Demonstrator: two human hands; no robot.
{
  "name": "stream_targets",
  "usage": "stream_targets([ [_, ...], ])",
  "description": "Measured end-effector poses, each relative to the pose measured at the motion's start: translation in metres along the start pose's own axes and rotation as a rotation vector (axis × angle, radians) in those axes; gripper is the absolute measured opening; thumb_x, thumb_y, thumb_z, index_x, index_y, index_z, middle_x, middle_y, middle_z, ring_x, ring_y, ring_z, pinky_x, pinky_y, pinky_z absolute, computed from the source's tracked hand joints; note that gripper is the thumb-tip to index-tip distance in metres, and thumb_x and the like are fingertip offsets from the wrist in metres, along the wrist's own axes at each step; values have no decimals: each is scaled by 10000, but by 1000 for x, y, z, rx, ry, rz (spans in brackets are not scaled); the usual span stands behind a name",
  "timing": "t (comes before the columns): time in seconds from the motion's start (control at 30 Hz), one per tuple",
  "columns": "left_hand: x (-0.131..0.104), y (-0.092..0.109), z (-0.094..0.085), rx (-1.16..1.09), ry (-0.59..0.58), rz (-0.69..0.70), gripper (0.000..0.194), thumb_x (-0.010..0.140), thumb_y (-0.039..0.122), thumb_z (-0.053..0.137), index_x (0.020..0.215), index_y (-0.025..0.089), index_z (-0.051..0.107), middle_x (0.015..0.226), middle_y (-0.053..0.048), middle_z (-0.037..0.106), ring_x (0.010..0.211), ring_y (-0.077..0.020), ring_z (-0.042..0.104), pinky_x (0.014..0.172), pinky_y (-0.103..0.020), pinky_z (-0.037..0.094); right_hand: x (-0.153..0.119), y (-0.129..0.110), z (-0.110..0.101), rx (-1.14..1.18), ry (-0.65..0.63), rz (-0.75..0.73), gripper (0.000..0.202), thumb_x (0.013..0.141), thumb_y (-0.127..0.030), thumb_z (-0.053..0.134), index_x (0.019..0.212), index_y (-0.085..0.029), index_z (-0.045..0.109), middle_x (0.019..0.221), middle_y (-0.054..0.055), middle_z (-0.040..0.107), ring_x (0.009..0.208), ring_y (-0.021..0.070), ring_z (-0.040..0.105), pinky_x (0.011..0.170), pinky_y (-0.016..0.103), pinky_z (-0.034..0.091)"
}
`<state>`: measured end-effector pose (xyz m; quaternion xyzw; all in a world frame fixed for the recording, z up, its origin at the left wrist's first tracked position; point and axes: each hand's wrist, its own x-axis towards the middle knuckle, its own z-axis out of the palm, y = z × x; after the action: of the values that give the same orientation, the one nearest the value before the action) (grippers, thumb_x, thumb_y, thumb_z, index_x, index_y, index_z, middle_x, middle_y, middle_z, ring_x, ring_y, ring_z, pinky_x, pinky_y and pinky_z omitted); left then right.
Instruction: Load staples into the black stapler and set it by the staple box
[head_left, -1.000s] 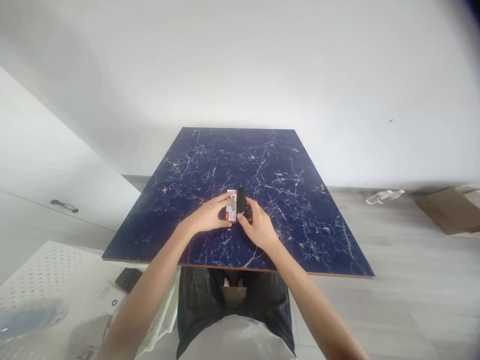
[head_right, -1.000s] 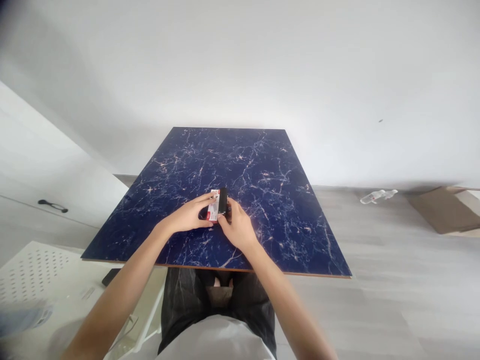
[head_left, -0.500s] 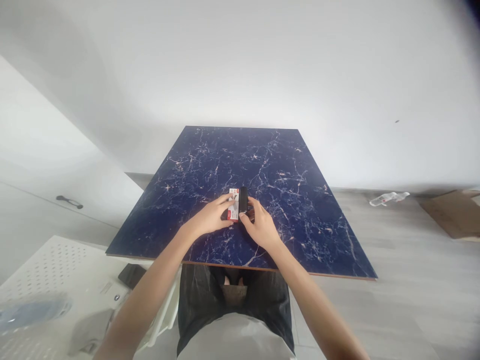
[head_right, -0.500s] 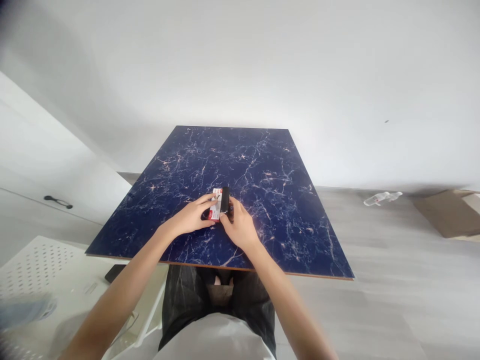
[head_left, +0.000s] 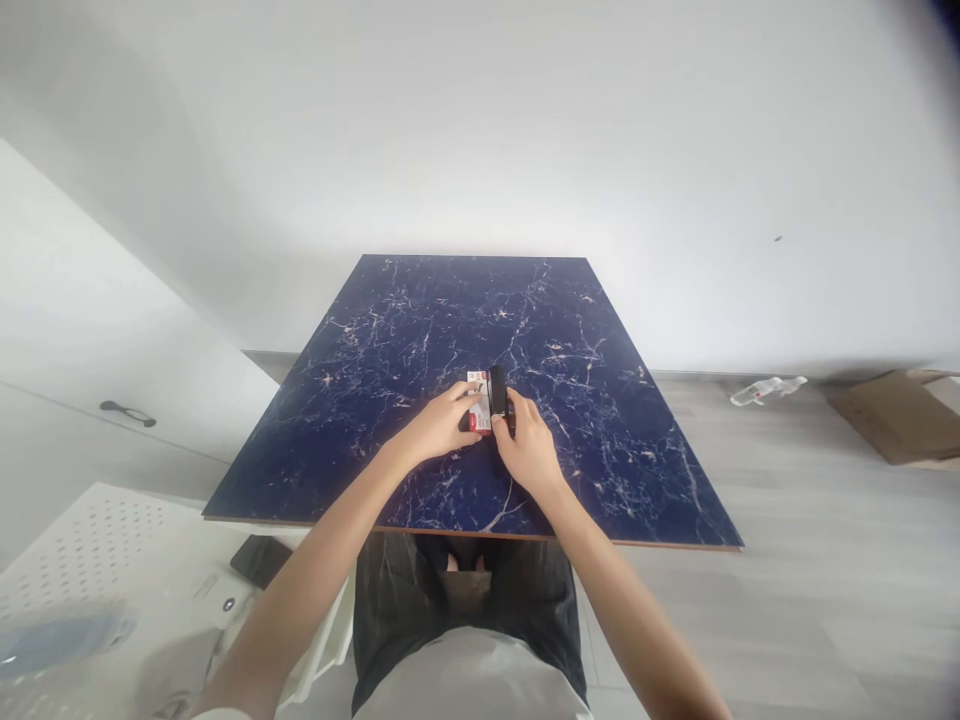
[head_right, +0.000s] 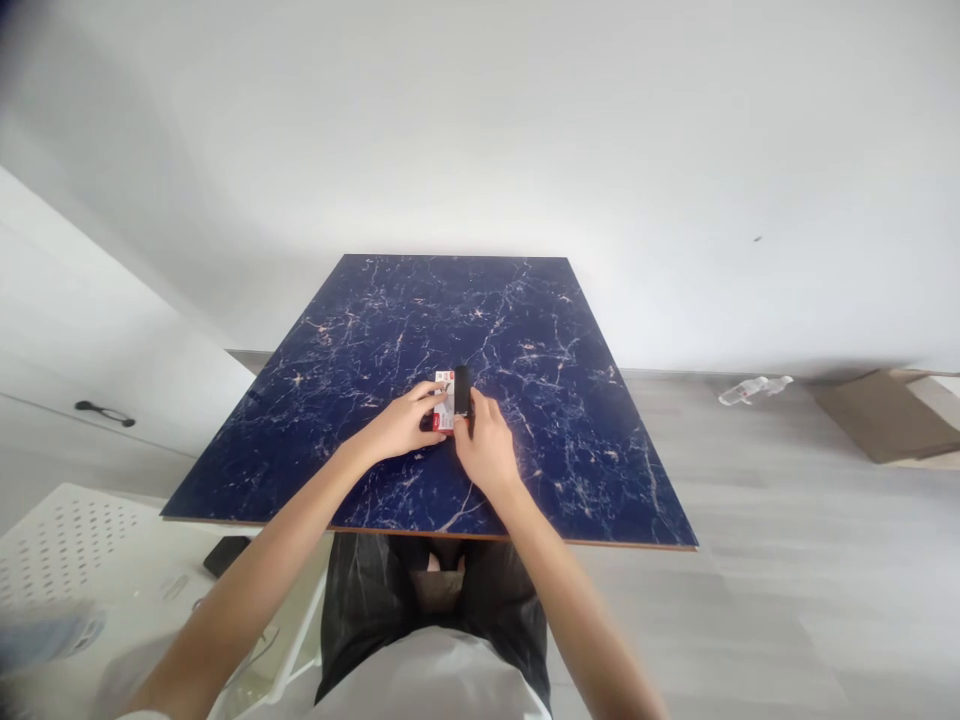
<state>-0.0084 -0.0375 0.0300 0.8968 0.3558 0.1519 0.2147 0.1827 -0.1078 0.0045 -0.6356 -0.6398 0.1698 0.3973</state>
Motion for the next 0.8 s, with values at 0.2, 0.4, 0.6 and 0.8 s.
stream_targets([
  [0.2,46,12,16,-35,13,59,563,847,303,776,1376,212,605,1530,-139,461,1256,-351,630,1045,-462,548,13,27,-24,17,79,100,380,961,-337,535,1309,-200,600,1175,145,669,959,283,709,927,492,568],
  [0.4,111,30,48,-9,32,129,520,824,332,801,1288,159,647,1477,-173,496,1209,-343,647,1030,-439,542,36,73,-65,-44,144,173,399,933,-367,597,1286,-184,625,1099,120,748,932,267,734,911,453,565],
  [0.6,174,53,86,-20,126,173,462,824,370,794,1205,138,675,1432,-179,534,1266,-336,604,1081,-415,505,59,113,-103,-147,243,289,350,922,-363,617,1223,-194,675,1111,107,775,965,253,742,953,418,538],
  [0.8,219,72,107,-25,114,224,441,811,336,798,1175,114,683,1420,-204,549,1235,-338,620,1066,-412,509,69,145,-115,-180,387,318,390,949,-383,558,1252,-169,677,1139,144,764,992,265,723,958,417,521],
])
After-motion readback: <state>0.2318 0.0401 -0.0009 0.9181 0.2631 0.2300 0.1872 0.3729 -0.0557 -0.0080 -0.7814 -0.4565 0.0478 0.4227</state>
